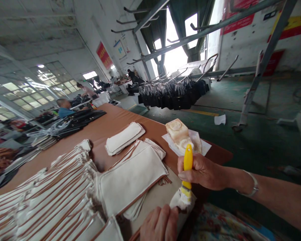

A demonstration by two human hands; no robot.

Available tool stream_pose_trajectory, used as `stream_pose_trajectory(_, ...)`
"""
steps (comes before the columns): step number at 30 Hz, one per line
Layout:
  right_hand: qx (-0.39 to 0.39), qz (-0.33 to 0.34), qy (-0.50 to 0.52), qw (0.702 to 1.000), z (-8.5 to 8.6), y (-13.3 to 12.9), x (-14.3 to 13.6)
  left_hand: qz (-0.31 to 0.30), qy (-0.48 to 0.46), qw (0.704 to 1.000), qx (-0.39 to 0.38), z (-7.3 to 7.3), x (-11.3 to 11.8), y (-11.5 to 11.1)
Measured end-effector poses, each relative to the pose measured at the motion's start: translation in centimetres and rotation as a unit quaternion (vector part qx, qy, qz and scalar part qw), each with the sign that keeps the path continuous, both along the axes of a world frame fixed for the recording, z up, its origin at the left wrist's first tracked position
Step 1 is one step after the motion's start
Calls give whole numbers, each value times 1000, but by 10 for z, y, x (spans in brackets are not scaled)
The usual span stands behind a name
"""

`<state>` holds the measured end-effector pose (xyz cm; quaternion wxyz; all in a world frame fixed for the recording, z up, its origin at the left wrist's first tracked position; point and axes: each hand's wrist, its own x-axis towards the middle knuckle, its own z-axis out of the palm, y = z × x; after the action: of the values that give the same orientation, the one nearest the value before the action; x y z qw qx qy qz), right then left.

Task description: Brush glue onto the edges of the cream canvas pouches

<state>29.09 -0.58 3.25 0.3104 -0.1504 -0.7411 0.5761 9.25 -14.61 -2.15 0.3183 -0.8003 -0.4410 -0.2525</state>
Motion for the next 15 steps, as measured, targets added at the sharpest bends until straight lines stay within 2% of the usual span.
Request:
stream_pose_trajectory(2,13,5,-9,1000,4,3,6,-18,-5,1000,10,3,0,2)
stream_pose_trajectory(7,-2,-73,49,996,6,0,4,-19,4,1000,-5,0,0,3)
stream_pose_trajectory(12,46,-18,-20,999,1,-6,-1,-11,14,999,-39,-9,-8,-4)
stream_pose_trajectory(15,23,-64,16,998,-1,-5,-1,-12,10,999,-46,-13,-13,-4)
